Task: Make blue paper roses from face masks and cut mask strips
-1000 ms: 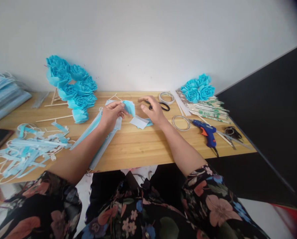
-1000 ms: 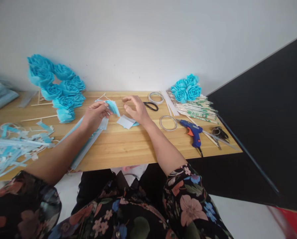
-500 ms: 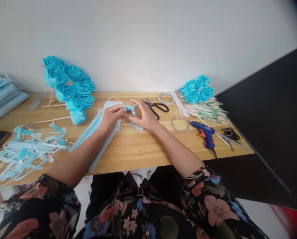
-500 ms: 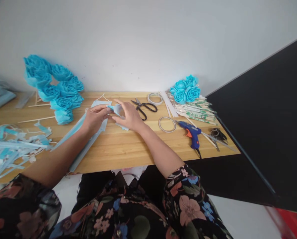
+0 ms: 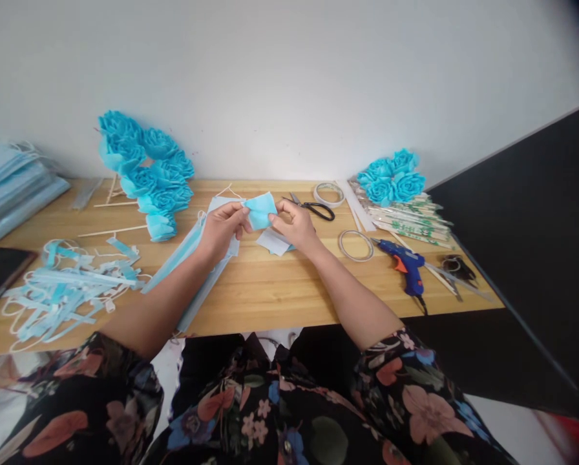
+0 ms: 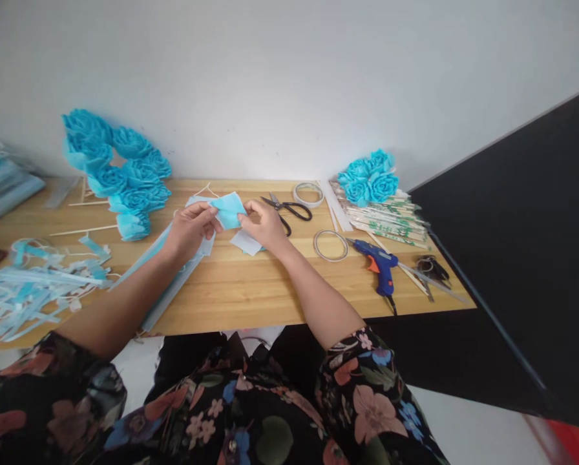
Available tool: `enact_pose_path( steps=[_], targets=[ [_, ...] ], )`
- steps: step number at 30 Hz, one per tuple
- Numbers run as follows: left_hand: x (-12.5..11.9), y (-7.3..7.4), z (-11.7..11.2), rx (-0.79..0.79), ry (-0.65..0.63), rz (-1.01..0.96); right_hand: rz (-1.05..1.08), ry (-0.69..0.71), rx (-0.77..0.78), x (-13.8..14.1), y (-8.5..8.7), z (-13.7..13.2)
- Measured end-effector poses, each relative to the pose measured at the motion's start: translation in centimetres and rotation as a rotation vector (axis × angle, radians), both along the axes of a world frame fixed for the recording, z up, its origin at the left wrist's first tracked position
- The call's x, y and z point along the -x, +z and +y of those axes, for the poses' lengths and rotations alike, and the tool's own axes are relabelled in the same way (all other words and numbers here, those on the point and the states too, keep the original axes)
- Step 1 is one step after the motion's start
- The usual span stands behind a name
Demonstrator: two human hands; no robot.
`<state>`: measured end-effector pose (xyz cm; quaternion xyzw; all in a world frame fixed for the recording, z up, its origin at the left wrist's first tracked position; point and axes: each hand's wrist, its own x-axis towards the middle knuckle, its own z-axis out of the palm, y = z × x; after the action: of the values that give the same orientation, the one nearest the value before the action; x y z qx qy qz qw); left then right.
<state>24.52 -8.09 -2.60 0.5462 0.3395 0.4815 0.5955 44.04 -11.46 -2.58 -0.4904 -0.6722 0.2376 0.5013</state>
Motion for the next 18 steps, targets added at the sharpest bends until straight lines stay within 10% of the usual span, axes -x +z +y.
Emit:
enact_pose_path(
  steps=[18],
  targets=[
    [0.45, 0.0, 0.42, -0.078, 0.054, 0.146, 0.152, 0.081, 0.171, 0.94, -0.5, -0.05]
  ],
)
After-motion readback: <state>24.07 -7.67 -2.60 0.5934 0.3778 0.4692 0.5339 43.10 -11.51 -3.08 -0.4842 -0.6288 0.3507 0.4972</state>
